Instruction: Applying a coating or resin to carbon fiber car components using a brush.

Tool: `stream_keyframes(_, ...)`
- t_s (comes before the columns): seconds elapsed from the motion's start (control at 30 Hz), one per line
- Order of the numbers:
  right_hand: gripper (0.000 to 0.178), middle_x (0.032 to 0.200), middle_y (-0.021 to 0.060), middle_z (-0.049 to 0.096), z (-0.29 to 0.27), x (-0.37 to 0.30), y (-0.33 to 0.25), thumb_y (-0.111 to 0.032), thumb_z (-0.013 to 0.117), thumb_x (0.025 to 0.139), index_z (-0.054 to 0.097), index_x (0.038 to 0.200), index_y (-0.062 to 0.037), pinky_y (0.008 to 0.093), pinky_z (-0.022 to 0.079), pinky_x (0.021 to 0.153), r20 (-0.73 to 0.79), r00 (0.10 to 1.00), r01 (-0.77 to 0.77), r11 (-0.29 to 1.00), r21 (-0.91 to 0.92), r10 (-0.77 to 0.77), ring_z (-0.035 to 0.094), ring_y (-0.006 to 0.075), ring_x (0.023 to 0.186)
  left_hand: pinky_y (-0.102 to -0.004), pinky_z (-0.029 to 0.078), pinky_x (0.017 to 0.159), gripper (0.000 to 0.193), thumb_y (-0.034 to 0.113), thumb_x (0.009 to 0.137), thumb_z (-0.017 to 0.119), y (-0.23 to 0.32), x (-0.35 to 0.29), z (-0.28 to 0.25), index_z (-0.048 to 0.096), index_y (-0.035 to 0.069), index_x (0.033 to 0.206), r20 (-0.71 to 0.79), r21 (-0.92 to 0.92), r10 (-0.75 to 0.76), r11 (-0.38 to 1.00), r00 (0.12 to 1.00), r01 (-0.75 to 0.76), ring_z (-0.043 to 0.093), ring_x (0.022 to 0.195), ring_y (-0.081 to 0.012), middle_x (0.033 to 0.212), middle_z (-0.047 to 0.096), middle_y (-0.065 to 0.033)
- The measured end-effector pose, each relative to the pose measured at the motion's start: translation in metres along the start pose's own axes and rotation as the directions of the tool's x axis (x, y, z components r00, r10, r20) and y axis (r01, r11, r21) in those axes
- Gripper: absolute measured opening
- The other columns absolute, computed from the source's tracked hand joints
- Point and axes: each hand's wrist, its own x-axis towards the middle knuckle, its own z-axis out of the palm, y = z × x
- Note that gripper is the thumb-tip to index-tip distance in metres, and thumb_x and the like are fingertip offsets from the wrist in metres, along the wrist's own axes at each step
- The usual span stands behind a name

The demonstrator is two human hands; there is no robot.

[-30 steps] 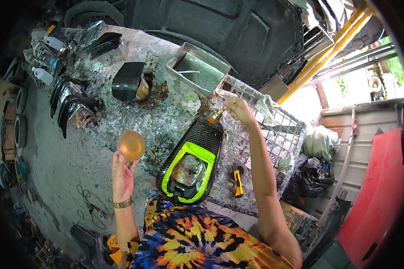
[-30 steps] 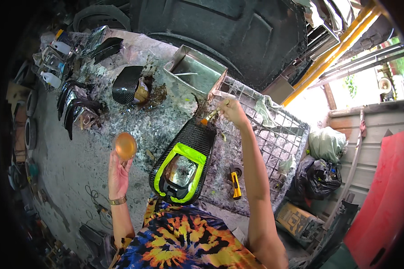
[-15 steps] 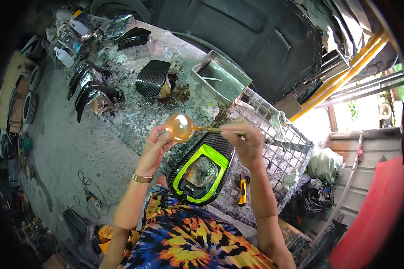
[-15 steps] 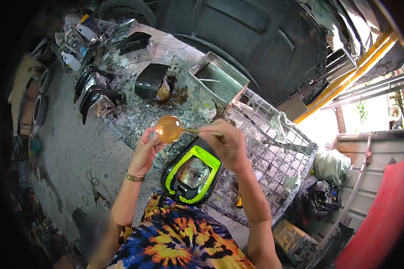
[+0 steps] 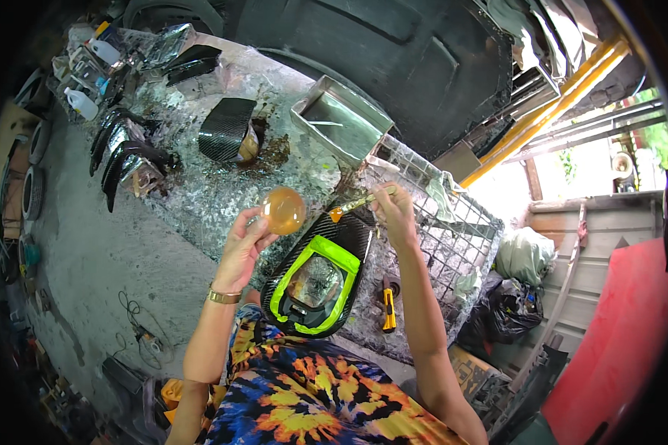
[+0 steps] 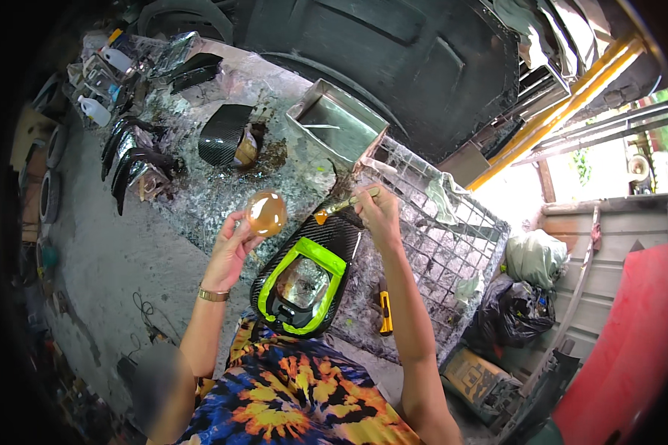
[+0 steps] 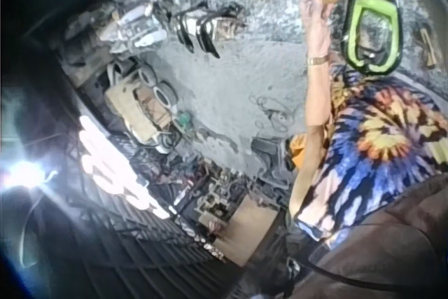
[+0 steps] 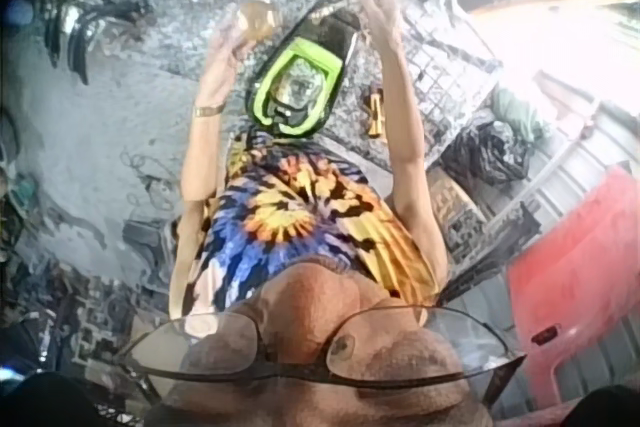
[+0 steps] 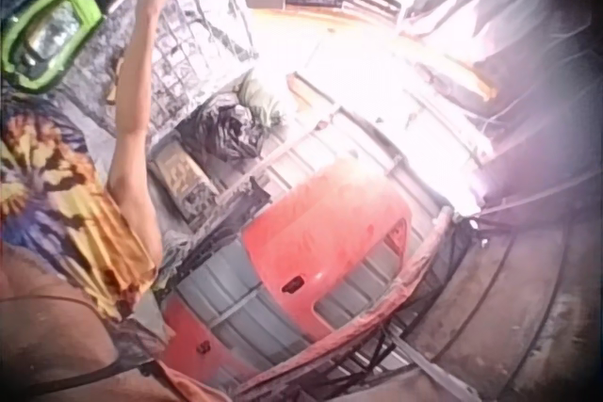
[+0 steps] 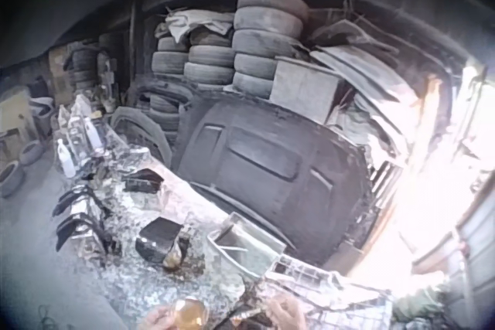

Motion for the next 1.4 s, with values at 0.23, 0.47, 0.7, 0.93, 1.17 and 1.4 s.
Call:
stream_keyframes(0.23,0.01,0.065,0.0002,0.055,-0.017,0.01,0.0,-0.012,0.059,0.087,0.06,0.083,-0.0036,0.0238,0.038,0.047,-0.145,0.962,0.114,0.825,-0.554,-0.231,0.05,0.0063,0.056,-0.0237,0.05,0.083,0.027,0.018,0.091,0.056,0.001,-0.013,-0.024,0.049,0.008,0.115,-0.093,-0.044,0.007,0.999,0.996,-0.011,0.059,0.094,-0.0107,0.105,0.059,-0.004)
stream_keyframes(0.47,0.005,0.077,0.0039,0.063,0.037,-0.078,-0.021,-0.006,0.062,0.083,0.062,0.087,-0.0032,0.0298,0.049,0.057,0.417,0.792,0.609,0.523,-0.596,-0.445,0.058,0.0112,0.062,-0.0227,0.051,0.079,0.024,0.018,0.092,0.056,0.001,-0.023,-0.043,0.049,0.009,0.113,-0.157,-0.062,0.049,0.996,0.986,-0.059,0.059,0.094,-0.0101,0.106,0.059,-0.0042)
stream_keyframes(0.7,0.019,0.062,-0.0004,0.051,-0.007,0.016,0.001,-0.012,0.058,0.088,0.053,0.073,-0.003,0.0213,0.033,0.045,0.028,0.997,0.078,0.944,-0.321,-0.073,0.042,0.0054,0.052,-0.0249,0.051,0.083,0.026,0.019,0.092,0.054,-0.001,-0.031,-0.048,0.045,0.008,0.114,-0.164,-0.071,0.061,0.995,0.985,-0.074,0.059,0.098,-0.0135,0.111,0.056,-0.0057)
stream_keyframes(0.93,0.024,0.054,-0.0003,0.049,-0.07,0.074,0.066,-0.022,0.061,0.086,0.057,0.074,-0.0021,0.0237,0.033,0.044,-0.111,0.991,-0.1,0.947,-0.304,0.069,0.043,0.0085,0.048,-0.0268,0.049,0.088,0.029,0.026,0.094,0.05,-0.001,-0.037,-0.045,0.045,0.009,0.117,-0.139,-0.003,0.087,0.996,0.986,-0.089,0.057,0.104,-0.0144,0.114,0.056,-0.0048)
stream_keyframes(1.17,0.015,0.085,0.0066,0.062,0.019,-0.027,-0.014,-0.019,0.056,0.088,0.061,0.087,-0.005,0.0318,0.052,0.054,0.317,0.859,0.508,0.585,-0.633,-0.403,0.061,0.0198,0.062,-0.0274,0.048,0.089,0.03,0.026,0.095,0.05,0.001,-0.042,-0.058,0.045,0.009,0.118,-0.16,0.004,0.108,0.994,0.981,-0.109,0.057,0.106,-0.015,0.116,0.055,-0.0055)
stream_keyframes(1.4,0.015,0.076,0.0048,0.059,0.046,-0.041,-0.04,-0.017,0.059,0.088,0.061,0.086,-0.0026,0.0282,0.044,0.053,0.282,0.944,0.304,0.791,-0.531,-0.173,0.055,0.012,0.063,-0.0279,0.048,0.09,0.03,0.027,0.094,0.05,-0.002,-0.04,-0.062,0.044,0.01,0.119,-0.188,-0.007,0.098,0.995,0.977,-0.101,0.056,0.107,-0.0159,0.117,0.055,-0.0053)
